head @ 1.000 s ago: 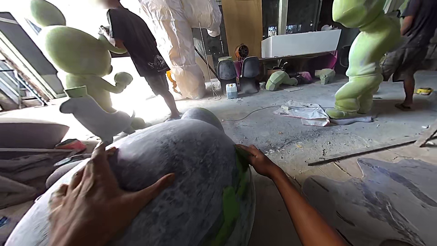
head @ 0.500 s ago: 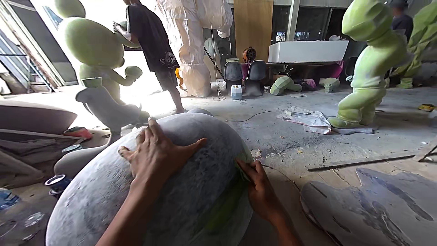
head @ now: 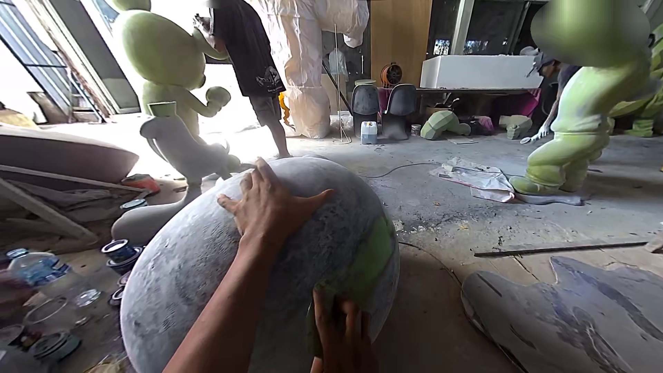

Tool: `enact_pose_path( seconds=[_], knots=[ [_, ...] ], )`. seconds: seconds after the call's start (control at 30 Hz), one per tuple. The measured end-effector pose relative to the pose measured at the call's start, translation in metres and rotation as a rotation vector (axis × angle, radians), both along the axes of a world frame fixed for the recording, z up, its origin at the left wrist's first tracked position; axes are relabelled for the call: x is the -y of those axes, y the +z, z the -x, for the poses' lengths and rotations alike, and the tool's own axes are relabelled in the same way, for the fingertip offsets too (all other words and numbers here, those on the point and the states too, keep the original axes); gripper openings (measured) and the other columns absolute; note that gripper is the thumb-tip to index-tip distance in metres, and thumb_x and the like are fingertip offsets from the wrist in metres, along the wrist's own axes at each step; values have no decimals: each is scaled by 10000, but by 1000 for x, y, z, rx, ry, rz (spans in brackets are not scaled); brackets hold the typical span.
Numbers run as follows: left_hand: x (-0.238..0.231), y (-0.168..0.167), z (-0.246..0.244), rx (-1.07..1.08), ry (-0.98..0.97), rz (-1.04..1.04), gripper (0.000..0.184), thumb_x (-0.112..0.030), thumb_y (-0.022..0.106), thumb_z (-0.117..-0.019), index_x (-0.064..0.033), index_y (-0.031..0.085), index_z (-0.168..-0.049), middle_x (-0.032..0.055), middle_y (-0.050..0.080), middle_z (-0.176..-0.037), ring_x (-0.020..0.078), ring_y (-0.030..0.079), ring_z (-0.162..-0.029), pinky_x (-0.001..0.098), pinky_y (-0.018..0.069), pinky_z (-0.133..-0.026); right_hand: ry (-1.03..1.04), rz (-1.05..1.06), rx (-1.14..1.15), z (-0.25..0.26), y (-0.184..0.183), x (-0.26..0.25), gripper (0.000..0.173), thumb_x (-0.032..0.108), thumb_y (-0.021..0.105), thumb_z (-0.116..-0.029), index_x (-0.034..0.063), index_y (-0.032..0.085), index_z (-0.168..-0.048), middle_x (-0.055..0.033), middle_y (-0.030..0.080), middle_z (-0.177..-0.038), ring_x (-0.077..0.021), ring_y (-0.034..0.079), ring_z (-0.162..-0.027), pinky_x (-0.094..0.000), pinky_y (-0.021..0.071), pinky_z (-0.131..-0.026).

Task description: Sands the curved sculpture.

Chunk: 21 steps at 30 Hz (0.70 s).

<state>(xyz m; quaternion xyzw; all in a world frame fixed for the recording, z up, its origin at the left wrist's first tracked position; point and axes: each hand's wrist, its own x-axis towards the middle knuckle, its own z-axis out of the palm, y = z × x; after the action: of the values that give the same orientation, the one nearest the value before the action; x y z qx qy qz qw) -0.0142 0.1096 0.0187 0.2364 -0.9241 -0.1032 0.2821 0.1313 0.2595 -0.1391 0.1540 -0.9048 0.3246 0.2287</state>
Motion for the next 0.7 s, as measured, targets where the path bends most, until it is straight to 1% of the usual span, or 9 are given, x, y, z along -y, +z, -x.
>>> enact_pose_path(
  seconds=[0.07, 0.13, 0.17, 0.27, 0.33, 0.4, 0.47, 0.57, 0.7],
  knots=[
    [4, 0, -3, -4, -5, 7, 1546, -1053, 535, -462, -31, 258, -1589, 204, 458, -1541, 414, 405, -1447, 792, 223, -1099, 91, 4, 59, -5, 6, -7, 725, 90, 633, -839, 362, 534, -1504, -149, 598, -1324, -305, 617, -1146, -414, 588, -826],
    [9, -3, -5, -23, -28, 18, 1521, -1039, 549, -489, -27, 265, -1587, 210, 466, -1530, 425, 412, -1434, 793, 239, -1081, 259, 139, 134, -4, 14, -22, 636, 49, 555, -891, 297, 577, -1476, -127, 626, -1270, -278, 643, -1102, -441, 599, -798],
    [11, -4, -6, -25, -29, 27, 1513, -1042, 543, -491, -32, 272, -1585, 205, 478, -1520, 421, 422, -1427, 786, 251, -1079, 351, 250, 175, 1, 17, -32, 612, 17, 518, -900, 248, 596, -1462, -103, 651, -1258, -239, 661, -1085, -447, 600, -820],
    [17, -5, -10, -20, -25, 41, 1519, -1056, 517, -484, -56, 262, -1598, 199, 481, -1518, 411, 432, -1421, 771, 268, -1079, 562, 490, 230, 32, 28, -73, 575, -21, 429, -926, 102, 520, -1480, -47, 635, -1381, -130, 640, -1210, -397, 571, -1004],
    [18, -6, -13, -23, -20, 45, 1524, -1061, 512, -476, -65, 258, -1602, 196, 491, -1513, 407, 441, -1417, 769, 272, -1077, 494, 563, 195, 60, 39, -99, 520, 41, 419, -920, 85, 541, -1423, -33, 650, -1326, -103, 638, -1178, -354, 570, -973],
    [17, -7, -16, -28, -25, 42, 1520, -1057, 519, -481, -61, 260, -1601, 202, 502, -1499, 413, 452, -1403, 770, 276, -1072, 358, 570, 173, 88, 48, -121, 466, 106, 429, -927, 131, 593, -1363, -20, 681, -1218, -91, 656, -1081, -341, 571, -895],
    [15, -6, -18, -26, -33, 37, 1516, -1052, 525, -485, -60, 264, -1600, 206, 500, -1498, 416, 451, -1403, 771, 277, -1069, 282, 527, 162, 116, 55, -136, 467, 143, 420, -932, 176, 600, -1361, -5, 699, -1146, -93, 670, -1015, -356, 572, -849],
    [11, -5, -18, -16, -41, 36, 1495, -1047, 527, -493, -73, 267, -1598, 205, 488, -1509, 409, 446, -1410, 766, 261, -1086, 259, 445, 120, 150, 57, -140, 466, 157, 381, -983, 198, 567, -1408, 8, 694, -1219, -97, 664, -1103, -397, 569, -924],
    [7, -5, -17, -14, -45, 43, 1508, -1057, 517, -478, -59, 287, -1585, 210, 507, -1486, 412, 458, -1398, 763, 280, -1076, 247, 343, 29, 179, 53, -122, 451, 143, 369, -1019, 165, 562, -1427, -35, 636, -1324, -151, 633, -1180, -447, 550, -968]
  ],
)
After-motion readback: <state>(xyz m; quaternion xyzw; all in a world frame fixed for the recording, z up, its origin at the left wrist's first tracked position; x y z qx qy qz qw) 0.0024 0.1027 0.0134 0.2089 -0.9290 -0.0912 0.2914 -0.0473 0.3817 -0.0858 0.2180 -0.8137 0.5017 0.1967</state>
